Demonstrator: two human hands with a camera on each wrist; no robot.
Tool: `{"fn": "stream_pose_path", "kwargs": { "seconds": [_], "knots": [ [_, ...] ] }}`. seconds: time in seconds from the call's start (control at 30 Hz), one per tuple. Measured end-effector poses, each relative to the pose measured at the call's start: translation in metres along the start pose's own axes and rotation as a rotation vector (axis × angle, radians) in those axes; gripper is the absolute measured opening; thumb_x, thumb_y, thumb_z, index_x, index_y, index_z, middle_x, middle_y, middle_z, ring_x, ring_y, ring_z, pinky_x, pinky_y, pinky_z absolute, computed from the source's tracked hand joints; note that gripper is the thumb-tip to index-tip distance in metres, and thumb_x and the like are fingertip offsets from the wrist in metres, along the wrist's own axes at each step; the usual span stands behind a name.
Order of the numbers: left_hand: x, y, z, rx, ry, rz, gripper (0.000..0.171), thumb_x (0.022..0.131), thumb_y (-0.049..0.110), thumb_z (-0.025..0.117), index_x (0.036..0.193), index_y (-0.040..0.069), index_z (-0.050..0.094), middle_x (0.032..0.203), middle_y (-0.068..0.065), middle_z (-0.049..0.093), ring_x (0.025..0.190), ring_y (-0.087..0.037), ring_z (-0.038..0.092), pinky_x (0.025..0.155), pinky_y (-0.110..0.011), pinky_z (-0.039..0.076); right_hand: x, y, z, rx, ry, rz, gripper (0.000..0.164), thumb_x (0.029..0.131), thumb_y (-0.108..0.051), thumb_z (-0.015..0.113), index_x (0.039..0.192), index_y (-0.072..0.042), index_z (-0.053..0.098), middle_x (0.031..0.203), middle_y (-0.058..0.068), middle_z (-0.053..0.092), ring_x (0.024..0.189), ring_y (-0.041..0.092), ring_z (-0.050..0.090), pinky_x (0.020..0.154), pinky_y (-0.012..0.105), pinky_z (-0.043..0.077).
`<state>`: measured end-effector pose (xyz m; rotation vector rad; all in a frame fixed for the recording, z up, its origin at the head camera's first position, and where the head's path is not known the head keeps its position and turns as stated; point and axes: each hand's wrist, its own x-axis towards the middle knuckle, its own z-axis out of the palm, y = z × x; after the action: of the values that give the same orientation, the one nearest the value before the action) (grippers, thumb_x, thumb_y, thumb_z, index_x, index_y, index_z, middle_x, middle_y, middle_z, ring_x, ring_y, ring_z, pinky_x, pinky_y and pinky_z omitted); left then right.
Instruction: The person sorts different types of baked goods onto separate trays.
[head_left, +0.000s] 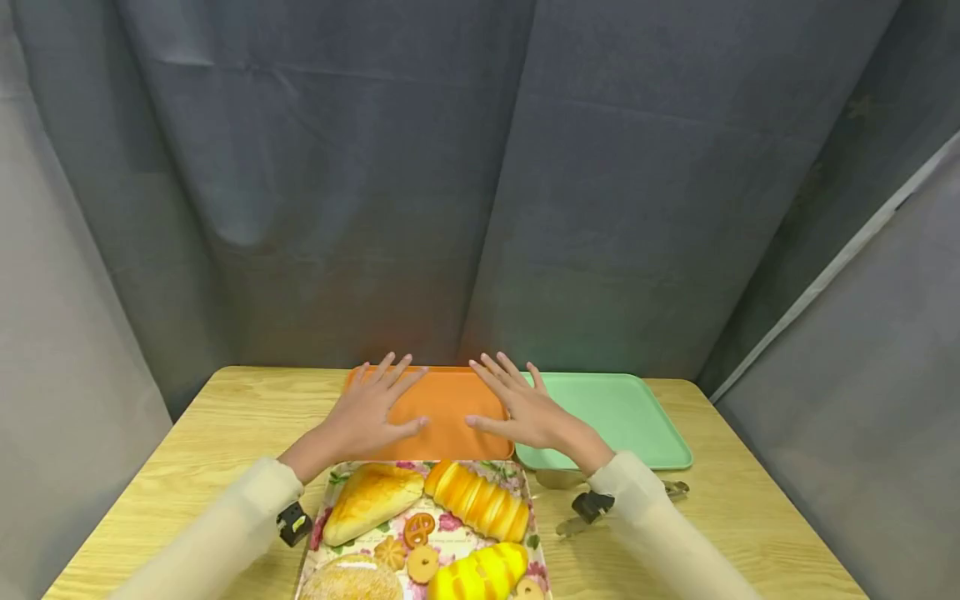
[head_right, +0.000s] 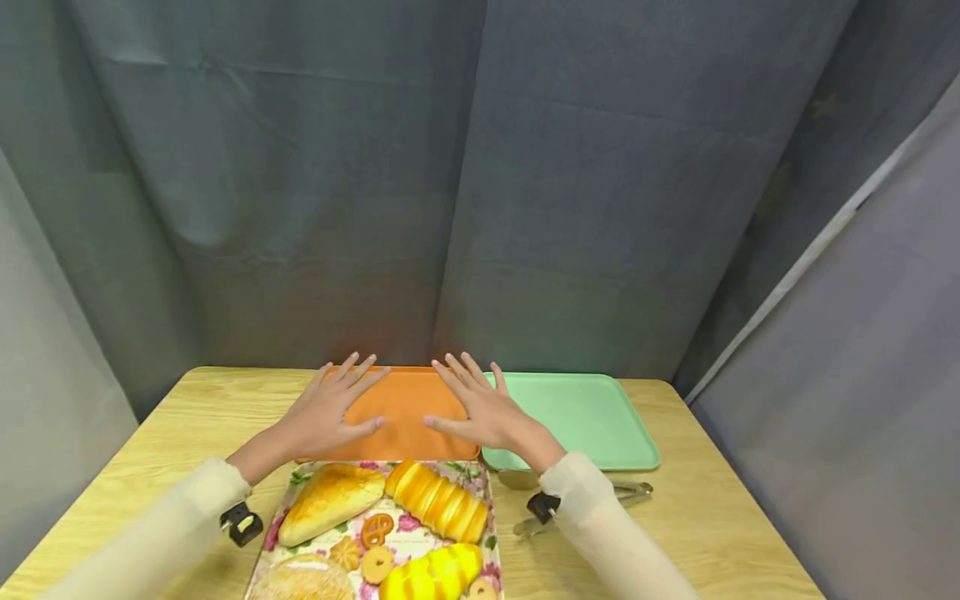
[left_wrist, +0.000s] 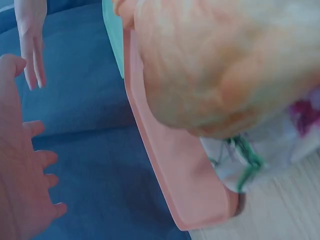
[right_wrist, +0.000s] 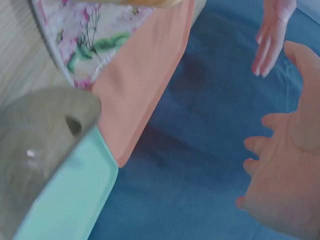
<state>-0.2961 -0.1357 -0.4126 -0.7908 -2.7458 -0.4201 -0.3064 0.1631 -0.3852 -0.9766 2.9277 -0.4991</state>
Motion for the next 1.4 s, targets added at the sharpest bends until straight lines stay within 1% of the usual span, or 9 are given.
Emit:
{"fn": "stream_pose_path", "kwargs": {
  "seconds": [0.13, 0.3, 0.47, 0.57, 0.67, 0.83, 1.07, 1.27, 1.4],
  "knots": [
    [-0.012, -0.016, -0.004, -0.053, 0.027, -0.029, 0.077, 0.094, 0.054, 0.064, 0.159, 0.020, 0.038, 0.162, -0.016, 0.038, 0.151, -0.043, 0.031, 0.115, -0.072, 0.022, -0.011, 0.008, -0.011, 0.046, -0.019, -0.012, 0.088, 0.095, -0.066, 0.056, 0.165, -0.030, 0.015, 0.172, -0.002, 0.009, 0.160, 0.028, -0.001, 0.122, 0.064, -0.007],
    [-0.034, -0.042, -0.009, -0.208, -0.006, -0.133, 0.075, 0.095, 0.052, 0.065, 0.157, 0.017, 0.040, 0.150, -0.015, 0.053, 0.136, -0.042, 0.050, 0.106, -0.068, 0.038, -0.031, 0.026, -0.025, 0.051, -0.088, 0.007, 0.089, 0.091, -0.065, 0.063, 0.163, -0.029, 0.024, 0.171, 0.001, 0.019, 0.160, 0.032, 0.002, 0.121, 0.067, -0.001],
    [-0.060, -0.064, -0.011, -0.402, -0.071, -0.225, 0.069, 0.096, 0.044, 0.067, 0.152, 0.011, 0.044, 0.124, -0.014, 0.065, 0.115, -0.033, 0.062, 0.087, -0.049, 0.054, -0.058, 0.049, -0.035, 0.051, -0.167, 0.016, 0.092, 0.086, -0.062, 0.072, 0.160, -0.023, 0.035, 0.166, 0.007, 0.032, 0.157, 0.042, 0.014, 0.117, 0.073, 0.011],
    [-0.073, -0.074, -0.010, -0.521, -0.101, -0.259, 0.057, 0.096, 0.032, 0.070, 0.143, 0.005, 0.051, 0.105, -0.010, 0.067, 0.097, -0.026, 0.066, 0.076, -0.035, 0.054, -0.077, 0.064, -0.039, 0.059, -0.213, 0.021, 0.094, 0.082, -0.060, 0.078, 0.157, -0.018, 0.040, 0.163, 0.016, 0.037, 0.152, 0.050, 0.022, 0.112, 0.076, 0.019],
    [-0.081, -0.080, -0.008, -0.627, -0.136, -0.276, 0.046, 0.094, 0.023, 0.072, 0.131, 0.001, 0.056, 0.093, -0.009, 0.066, 0.081, -0.023, 0.065, 0.065, -0.029, 0.052, -0.094, 0.077, -0.043, 0.078, -0.253, 0.014, 0.097, 0.077, -0.054, 0.084, 0.155, -0.012, 0.043, 0.158, 0.022, 0.042, 0.146, 0.055, 0.031, 0.108, 0.076, 0.027],
    [-0.084, -0.083, -0.006, -0.702, -0.175, -0.268, 0.033, 0.089, 0.017, 0.076, 0.112, -0.002, 0.061, 0.086, -0.010, 0.065, 0.072, -0.021, 0.061, 0.058, -0.027, 0.048, -0.113, 0.099, -0.045, 0.140, -0.285, -0.002, 0.094, 0.072, -0.038, 0.092, 0.148, -0.003, 0.049, 0.148, 0.025, 0.051, 0.134, 0.055, 0.045, 0.101, 0.070, 0.041],
    [-0.083, -0.085, -0.002, -0.768, -0.266, -0.275, 0.025, 0.087, 0.008, 0.074, 0.106, -0.004, 0.064, 0.083, -0.015, 0.068, 0.068, -0.023, 0.067, 0.052, -0.029, 0.049, -0.125, 0.114, -0.041, 0.213, -0.350, 0.105, 0.081, 0.069, -0.026, 0.095, 0.137, -0.003, 0.056, 0.130, 0.026, 0.056, 0.121, 0.050, 0.051, 0.092, 0.061, 0.048],
    [-0.084, -0.087, 0.002, -0.797, -0.270, -0.296, 0.019, 0.088, 0.005, 0.072, 0.102, -0.007, 0.067, 0.082, -0.014, 0.067, 0.068, -0.021, 0.064, 0.057, -0.031, 0.052, -0.130, 0.123, -0.030, 0.216, -0.356, 0.153, 0.068, 0.067, -0.017, 0.096, 0.125, -0.013, 0.062, 0.119, 0.014, 0.057, 0.113, 0.038, 0.053, 0.092, 0.060, 0.048],
    [-0.085, -0.090, 0.006, -0.813, -0.273, -0.319, 0.015, 0.088, 0.003, 0.071, 0.100, -0.007, 0.070, 0.082, -0.015, 0.070, 0.067, -0.020, 0.063, 0.058, -0.031, 0.052, -0.131, 0.125, -0.024, 0.188, -0.334, 0.154, 0.062, 0.064, -0.009, 0.095, 0.118, -0.013, 0.064, 0.112, 0.013, 0.056, 0.108, 0.036, 0.052, 0.087, 0.054, 0.049]
  ]
}}
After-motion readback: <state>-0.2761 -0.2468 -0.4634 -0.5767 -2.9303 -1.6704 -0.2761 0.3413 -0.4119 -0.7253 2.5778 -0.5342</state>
